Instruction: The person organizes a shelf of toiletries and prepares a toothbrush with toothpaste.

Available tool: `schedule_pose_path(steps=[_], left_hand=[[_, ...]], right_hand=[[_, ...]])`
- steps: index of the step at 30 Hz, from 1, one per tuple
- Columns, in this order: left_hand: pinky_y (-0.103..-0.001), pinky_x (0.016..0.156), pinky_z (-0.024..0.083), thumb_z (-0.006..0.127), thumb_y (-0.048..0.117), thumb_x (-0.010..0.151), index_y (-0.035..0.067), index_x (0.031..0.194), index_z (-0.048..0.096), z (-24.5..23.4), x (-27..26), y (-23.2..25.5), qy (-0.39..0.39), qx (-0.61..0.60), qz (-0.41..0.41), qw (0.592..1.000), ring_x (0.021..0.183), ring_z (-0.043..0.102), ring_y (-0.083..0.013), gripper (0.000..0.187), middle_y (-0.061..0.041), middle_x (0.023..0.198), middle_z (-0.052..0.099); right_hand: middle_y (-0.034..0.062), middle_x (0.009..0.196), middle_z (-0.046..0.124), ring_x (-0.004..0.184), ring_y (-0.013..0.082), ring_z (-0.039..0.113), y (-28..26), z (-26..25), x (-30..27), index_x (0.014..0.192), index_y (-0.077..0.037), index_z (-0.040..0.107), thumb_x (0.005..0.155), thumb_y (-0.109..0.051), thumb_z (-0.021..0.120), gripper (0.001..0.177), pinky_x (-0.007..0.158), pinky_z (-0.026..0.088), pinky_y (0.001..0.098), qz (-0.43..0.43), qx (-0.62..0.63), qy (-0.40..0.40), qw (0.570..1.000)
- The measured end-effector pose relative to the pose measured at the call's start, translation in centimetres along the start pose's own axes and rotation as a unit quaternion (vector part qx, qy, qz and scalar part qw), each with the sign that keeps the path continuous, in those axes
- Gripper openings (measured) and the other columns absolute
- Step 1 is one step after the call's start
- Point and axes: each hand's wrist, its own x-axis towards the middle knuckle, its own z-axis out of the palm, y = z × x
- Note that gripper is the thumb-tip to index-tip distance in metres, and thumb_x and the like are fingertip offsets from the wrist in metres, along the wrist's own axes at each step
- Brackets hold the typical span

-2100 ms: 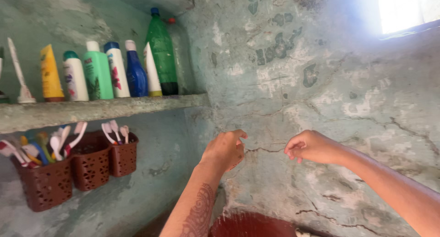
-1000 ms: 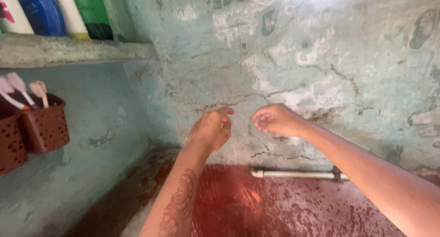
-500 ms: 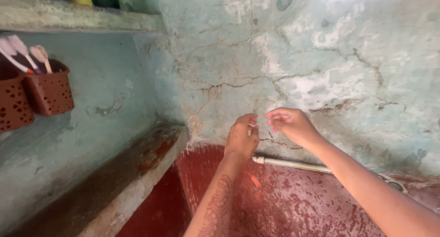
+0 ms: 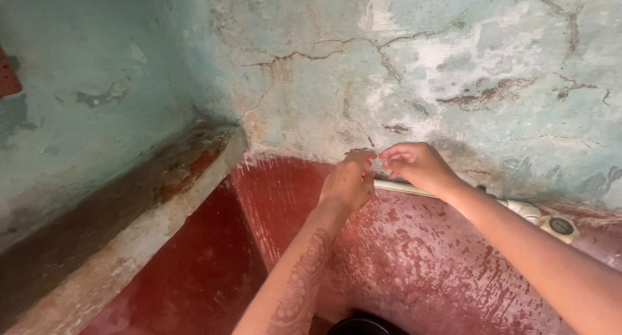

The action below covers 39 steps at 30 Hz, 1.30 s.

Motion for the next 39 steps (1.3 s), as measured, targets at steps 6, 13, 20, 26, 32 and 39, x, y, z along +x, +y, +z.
schedule_pose_path(steps=[6,13,20,26,32,39], left_hand=[[-0.043,0.094,0.053,0.064,0.012,0.092,0.014,0.13,0.062,1.6,-0.5,-2.5,0.028,0.057,0.026,0.998,0.113,0.066,-0.0287,0.038,-0.008,0.127,0.066],[-0.045,0.104,0.047,0.063,0.012,0.091,0.016,0.137,0.057,6.8,-4.4,-7.1,-0.095,0.103,-0.044,0.989,0.125,0.058,-0.0326,0.046,-0.011,0.141,0.057],[-0.045,0.104,0.048,0.059,0.009,0.09,0.016,0.136,0.058,10.1,-6.7,-9.6,-0.135,0.123,-0.056,0.982,0.127,0.058,-0.0312,0.046,-0.009,0.143,0.057],[-0.045,0.1,0.048,0.064,0.008,0.081,0.015,0.135,0.057,11.9,-7.6,-11.5,-0.152,0.136,-0.039,0.978,0.125,0.057,-0.032,0.055,-0.009,0.14,0.056],[-0.046,0.1,0.049,0.057,0.009,0.09,0.014,0.131,0.058,16.1,-8.8,-15.3,-0.173,0.126,-0.061,0.975,0.123,0.061,-0.0324,0.042,-0.011,0.135,0.061],[-0.045,0.099,0.05,0.058,0.008,0.089,0.013,0.125,0.062,22.7,-10.9,-22.5,-0.19,0.113,-0.052,0.974,0.123,0.06,-0.0315,0.037,-0.01,0.131,0.063]], right_hand=[[0.007,0.099,0.082,0.084,0.0118,0.074,1.7,-3.0,-1.3,0.122,-0.015,0.072,0.096,-0.025,0.072,0.028,0.083,0.059,0.0324,0.114,-0.058,-0.15,0.98],[0.0006,0.103,0.076,0.093,0.012,0.069,9.2,6.8,-7.4,0.11,-0.017,0.075,0.094,-0.016,0.065,0.019,0.098,0.049,0.0423,0.034,-0.511,-0.194,0.837],[0.0036,0.106,0.077,0.095,0.0242,0.072,8.5,8.5,-9.1,0.103,-0.016,0.079,0.088,-0.018,0.069,0.018,0.089,0.056,0.0423,-0.008,-0.304,-0.082,0.949],[0.001,0.106,0.078,0.082,0.0182,0.074,12.0,10.2,-9.9,0.101,-0.016,0.079,0.094,-0.014,0.064,0.017,0.1,0.052,0.0358,0.056,-0.275,-0.121,0.952],[0.0037,0.102,0.077,0.093,0.0218,0.073,16.8,13.8,-10.2,0.094,-0.013,0.079,0.088,-0.009,0.066,0.015,0.089,0.056,0.0379,0.042,-0.261,-0.119,0.957],[0.0078,0.098,0.076,0.099,0.0279,0.07,23.3,21.8,-11.6,0.09,-0.01,0.079,0.082,-0.009,0.069,0.013,0.087,0.055,0.041,0.006,-0.19,-0.056,0.98]])
